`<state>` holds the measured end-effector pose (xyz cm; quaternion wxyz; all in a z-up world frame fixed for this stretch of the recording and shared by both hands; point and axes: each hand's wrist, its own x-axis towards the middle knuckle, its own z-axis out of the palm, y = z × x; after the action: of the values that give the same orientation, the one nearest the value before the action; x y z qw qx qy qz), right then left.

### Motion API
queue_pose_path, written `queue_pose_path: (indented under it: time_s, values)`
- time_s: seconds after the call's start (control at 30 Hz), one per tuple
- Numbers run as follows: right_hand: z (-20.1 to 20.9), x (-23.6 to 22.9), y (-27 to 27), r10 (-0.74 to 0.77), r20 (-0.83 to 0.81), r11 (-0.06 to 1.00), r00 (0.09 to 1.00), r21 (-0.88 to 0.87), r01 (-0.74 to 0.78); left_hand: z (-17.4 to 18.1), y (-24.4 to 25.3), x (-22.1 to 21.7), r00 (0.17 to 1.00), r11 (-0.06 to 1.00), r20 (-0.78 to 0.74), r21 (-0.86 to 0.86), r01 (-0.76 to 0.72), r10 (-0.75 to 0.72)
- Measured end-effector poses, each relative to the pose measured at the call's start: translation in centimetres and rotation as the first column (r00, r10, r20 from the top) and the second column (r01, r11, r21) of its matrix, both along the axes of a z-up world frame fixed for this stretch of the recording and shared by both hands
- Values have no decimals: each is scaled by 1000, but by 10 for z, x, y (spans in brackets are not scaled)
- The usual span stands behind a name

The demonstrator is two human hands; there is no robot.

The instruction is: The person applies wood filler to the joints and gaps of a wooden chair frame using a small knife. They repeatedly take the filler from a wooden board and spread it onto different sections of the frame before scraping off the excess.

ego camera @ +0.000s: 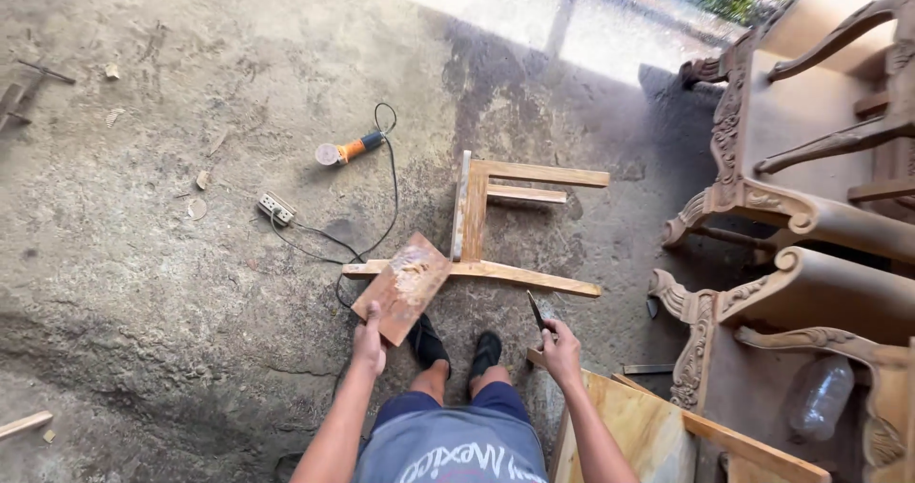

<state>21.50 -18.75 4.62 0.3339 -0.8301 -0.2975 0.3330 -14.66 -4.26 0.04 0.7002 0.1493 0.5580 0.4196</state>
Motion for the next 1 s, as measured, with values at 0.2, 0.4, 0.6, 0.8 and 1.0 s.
queue_pose_path:
  time_s: [0.2, 0.4, 0.6, 0.8, 1.0]
  values:
    - [67, -30, -24, 11, -93, 994, 996, 113, 0, 52, -11, 14, 988, 988, -5, 15, -153, 153]
    - [131, -20, -47, 75, -101, 928, 992, 371, -32, 104, -33, 55, 995, 968, 99, 251, -21, -4]
    - [181, -1, -88, 5, -177, 901, 984, 427, 72, 194, -49, 101, 968, 948, 248, 314, -53, -28]
    - [239, -25, -92, 159, 67, 703, 985, 693, -161, 258, -71, 128, 943, 957, 333, 267, -117, 22]
    - [283, -54, -57, 74, 435, 631, 898, 677, -380, 290, -78, 141, 918, 937, 393, 337, -91, -52]
